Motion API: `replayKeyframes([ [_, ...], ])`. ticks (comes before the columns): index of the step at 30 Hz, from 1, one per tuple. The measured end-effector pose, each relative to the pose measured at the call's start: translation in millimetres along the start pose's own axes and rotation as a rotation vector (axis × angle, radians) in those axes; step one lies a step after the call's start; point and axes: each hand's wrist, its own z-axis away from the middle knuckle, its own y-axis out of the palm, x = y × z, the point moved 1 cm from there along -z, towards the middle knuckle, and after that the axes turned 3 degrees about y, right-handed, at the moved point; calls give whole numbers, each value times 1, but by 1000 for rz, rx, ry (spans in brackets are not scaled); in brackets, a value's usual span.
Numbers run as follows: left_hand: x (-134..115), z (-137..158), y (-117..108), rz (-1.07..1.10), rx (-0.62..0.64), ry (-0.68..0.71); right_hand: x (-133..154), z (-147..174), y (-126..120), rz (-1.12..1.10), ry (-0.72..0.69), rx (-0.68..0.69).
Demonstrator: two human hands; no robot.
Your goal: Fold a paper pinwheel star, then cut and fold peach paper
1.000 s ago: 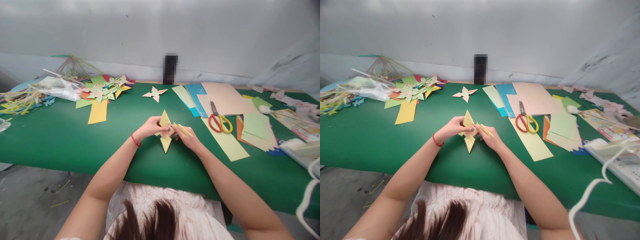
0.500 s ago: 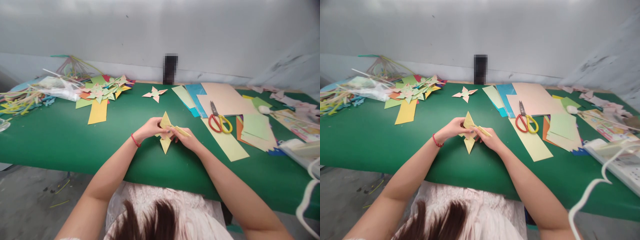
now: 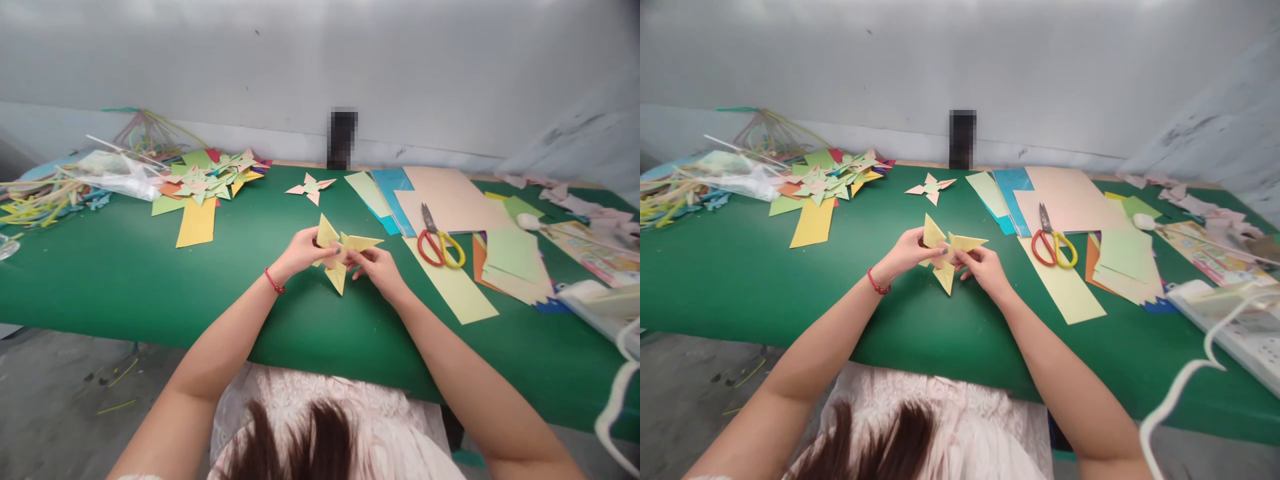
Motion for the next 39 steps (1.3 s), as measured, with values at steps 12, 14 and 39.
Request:
replayKeyframes([
  [12,-1,2,5,73,87,-76,4,-3,-3,-72,-97,-66],
  [14,-1,3,4,71,91,-73,6,-2,-4,-58,-116,-76],
  [39,3,3,5,30,101,-63,4,0,-2,1,-135,-134],
])
